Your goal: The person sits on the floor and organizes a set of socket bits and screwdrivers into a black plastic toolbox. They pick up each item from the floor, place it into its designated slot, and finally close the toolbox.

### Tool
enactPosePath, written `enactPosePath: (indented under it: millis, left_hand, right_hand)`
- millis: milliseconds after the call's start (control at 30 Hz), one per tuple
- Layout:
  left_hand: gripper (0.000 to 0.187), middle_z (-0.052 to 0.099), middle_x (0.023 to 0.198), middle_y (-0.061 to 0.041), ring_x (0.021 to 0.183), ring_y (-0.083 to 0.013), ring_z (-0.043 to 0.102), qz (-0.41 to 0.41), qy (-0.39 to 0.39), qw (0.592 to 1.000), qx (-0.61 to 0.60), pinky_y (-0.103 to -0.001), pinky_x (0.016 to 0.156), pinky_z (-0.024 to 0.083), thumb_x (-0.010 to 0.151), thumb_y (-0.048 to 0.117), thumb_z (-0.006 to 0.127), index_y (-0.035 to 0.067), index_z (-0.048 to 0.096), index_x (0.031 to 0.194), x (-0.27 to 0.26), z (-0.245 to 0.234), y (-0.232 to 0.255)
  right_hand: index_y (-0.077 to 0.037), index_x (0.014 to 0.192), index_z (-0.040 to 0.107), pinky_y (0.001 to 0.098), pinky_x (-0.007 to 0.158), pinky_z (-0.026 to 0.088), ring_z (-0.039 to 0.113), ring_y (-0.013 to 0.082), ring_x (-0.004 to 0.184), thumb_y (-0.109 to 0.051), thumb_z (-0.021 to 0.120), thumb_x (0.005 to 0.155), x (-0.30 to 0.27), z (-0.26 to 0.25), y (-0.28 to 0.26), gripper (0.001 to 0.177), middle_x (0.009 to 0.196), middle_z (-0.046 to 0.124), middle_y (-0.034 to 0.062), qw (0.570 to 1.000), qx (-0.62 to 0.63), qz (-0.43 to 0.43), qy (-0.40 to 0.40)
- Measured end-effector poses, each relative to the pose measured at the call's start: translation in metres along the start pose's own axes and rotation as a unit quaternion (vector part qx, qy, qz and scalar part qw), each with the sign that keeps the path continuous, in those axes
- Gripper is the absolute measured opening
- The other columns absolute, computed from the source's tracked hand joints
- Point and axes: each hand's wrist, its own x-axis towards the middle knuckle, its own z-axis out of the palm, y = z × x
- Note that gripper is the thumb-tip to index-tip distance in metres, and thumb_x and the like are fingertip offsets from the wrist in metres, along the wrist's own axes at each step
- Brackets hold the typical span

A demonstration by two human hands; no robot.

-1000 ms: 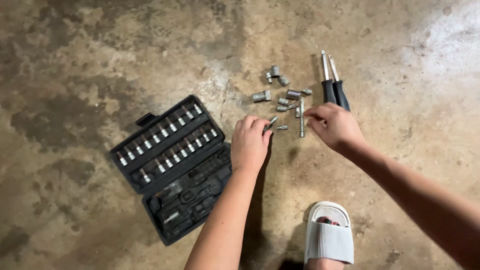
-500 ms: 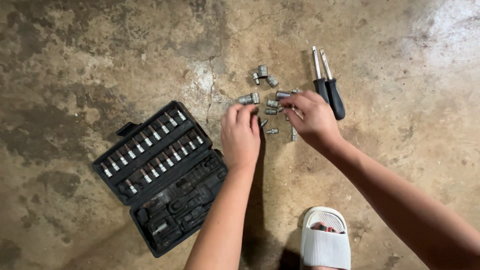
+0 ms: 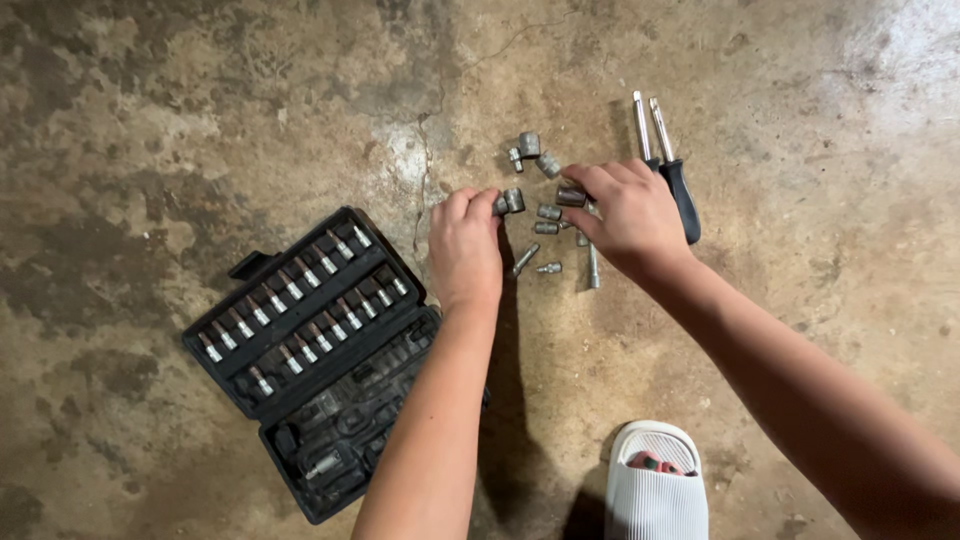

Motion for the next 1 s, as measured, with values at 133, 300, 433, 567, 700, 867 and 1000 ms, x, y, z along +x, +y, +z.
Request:
enactPosePath:
  millis: [133, 300, 433, 567, 700, 867, 1000]
  left_hand:
    - [0.029, 0.065, 0.125, -0.008, 0.119, -0.0315, 0.06, -0.004, 0.041, 0.997, -0.069, -0.041, 0.099, 0.05, 0.093, 0.015, 0.075, 0.013, 0.071, 0.122, -0.006, -0.002, -0.001]
    - [0.036, 0.07, 0.129, -0.01, 0.112, -0.0204, 0.069, -0.097, -0.012, 0.903, -0.419, -0.031, 0.099, 0.054, 0.098, 0.011, 0.068, 0.008, 0.066, 0.134, -0.035, -0.022, -0.002]
    - [0.046, 0.065, 0.129, -0.004, 0.105, -0.0131, 0.065, -0.197, -0.057, 0.759, -0.618, -0.03, 0.093, 0.055, 0.102, 0.012, 0.057, 0.007, 0.054, 0.147, -0.065, -0.05, -0.012]
    - [0.051, 0.064, 0.119, -0.007, 0.105, -0.0152, 0.066, -0.198, -0.056, 0.646, -0.736, -0.032, 0.095, 0.056, 0.106, 0.011, 0.05, 0.011, 0.042, 0.157, -0.092, -0.079, -0.026]
    - [0.048, 0.065, 0.12, -0.007, 0.103, -0.0151, 0.066, -0.202, -0.047, 0.608, -0.766, -0.031, 0.095, 0.056, 0.11, 0.013, 0.044, 0.008, 0.042, 0.157, -0.111, -0.098, -0.043]
    - [0.05, 0.069, 0.117, -0.006, 0.098, -0.0118, 0.066, -0.18, -0.067, 0.624, -0.758, -0.028, 0.09, 0.056, 0.105, 0.011, 0.052, 0.007, 0.045, 0.154, -0.135, -0.097, -0.068]
    - [0.049, 0.072, 0.114, -0.002, 0.093, -0.0072, 0.065, -0.176, -0.101, 0.713, -0.671, -0.024, 0.085, 0.055, 0.1, 0.006, 0.062, 0.003, 0.052, 0.147, -0.166, -0.081, -0.084]
  right_hand:
    - [-0.016, 0.12, 0.071, 0.0419, 0.091, 0.051, 0.064, 0.0283, 0.098, -0.024, 0.078, 0.09, 0.002, 0.005, -0.003, 0.032, 0.104, 0.074, 0.0059, 0.999, -0.023, -0.022, 0.032]
    - [-0.012, 0.13, 0.064, 0.0294, 0.085, 0.058, 0.07, 0.0142, 0.092, -0.018, 0.07, 0.093, 0.0, -0.006, -0.025, 0.038, 0.104, 0.073, 0.0029, 0.913, 0.375, 0.152, -0.049]
    - [-0.009, 0.14, 0.061, 0.0348, 0.089, 0.061, 0.069, 0.0194, 0.096, -0.01, 0.06, 0.097, -0.011, -0.021, -0.054, 0.042, 0.112, 0.07, 0.0113, 0.682, 0.67, 0.183, -0.231]
    - [0.001, 0.147, 0.053, 0.0349, 0.099, 0.057, 0.067, 0.0201, 0.107, -0.009, 0.058, 0.102, -0.025, -0.032, -0.088, 0.046, 0.128, 0.067, 0.0139, 0.569, 0.749, 0.15, -0.304]
    - [-0.003, 0.15, 0.043, 0.0316, 0.107, 0.056, 0.069, 0.0177, 0.119, -0.005, 0.062, 0.092, -0.026, -0.037, -0.109, 0.061, 0.136, 0.067, 0.0112, 0.598, 0.71, 0.115, -0.353]
    - [-0.001, 0.156, 0.045, 0.0315, 0.097, 0.054, 0.067, 0.0166, 0.109, -0.012, 0.064, 0.098, -0.027, -0.028, -0.124, 0.062, 0.13, 0.068, 0.0129, 0.607, 0.687, 0.122, -0.38]
    - [-0.008, 0.15, 0.051, 0.0283, 0.092, 0.06, 0.071, 0.0133, 0.101, -0.021, 0.06, 0.097, -0.026, -0.016, -0.142, 0.056, 0.122, 0.074, 0.0074, 0.757, 0.507, 0.131, -0.39]
